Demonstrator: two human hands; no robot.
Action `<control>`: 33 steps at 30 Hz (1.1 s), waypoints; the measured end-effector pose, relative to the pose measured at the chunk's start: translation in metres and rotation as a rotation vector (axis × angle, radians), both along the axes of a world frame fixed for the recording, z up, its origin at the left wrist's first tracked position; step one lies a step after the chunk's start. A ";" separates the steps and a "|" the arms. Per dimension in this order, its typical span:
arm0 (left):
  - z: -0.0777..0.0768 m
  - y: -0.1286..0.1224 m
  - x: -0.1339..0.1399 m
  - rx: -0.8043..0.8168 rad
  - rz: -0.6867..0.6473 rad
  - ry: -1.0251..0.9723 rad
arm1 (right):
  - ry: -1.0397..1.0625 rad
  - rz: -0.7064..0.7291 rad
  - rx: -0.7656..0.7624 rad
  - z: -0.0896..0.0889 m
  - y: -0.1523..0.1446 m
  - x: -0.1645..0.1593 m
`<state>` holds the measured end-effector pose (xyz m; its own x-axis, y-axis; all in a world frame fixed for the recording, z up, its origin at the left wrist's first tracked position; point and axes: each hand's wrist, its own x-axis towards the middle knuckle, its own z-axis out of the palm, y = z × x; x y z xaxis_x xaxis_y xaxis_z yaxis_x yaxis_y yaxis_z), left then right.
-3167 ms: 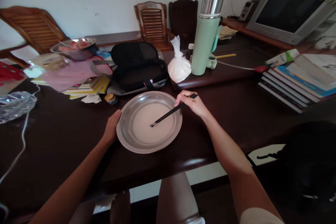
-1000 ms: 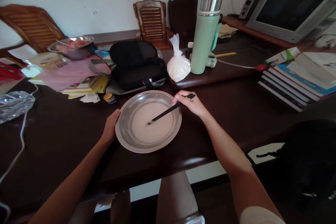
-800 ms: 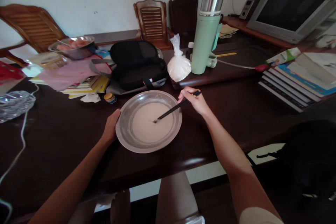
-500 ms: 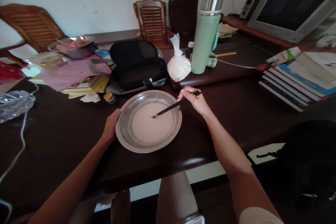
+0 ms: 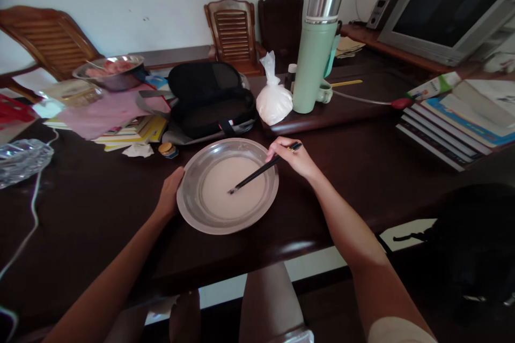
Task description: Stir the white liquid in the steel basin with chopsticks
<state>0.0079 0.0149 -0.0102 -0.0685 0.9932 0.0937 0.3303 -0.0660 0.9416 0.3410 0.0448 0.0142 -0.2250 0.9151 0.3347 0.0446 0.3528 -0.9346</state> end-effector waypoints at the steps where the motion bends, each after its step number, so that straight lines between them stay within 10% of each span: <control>1: 0.000 0.000 0.000 0.001 0.000 -0.003 | -0.037 0.007 0.012 0.000 0.000 -0.001; 33: 0.000 0.001 0.000 0.001 0.014 0.011 | -0.007 0.007 -0.016 -0.002 0.001 0.000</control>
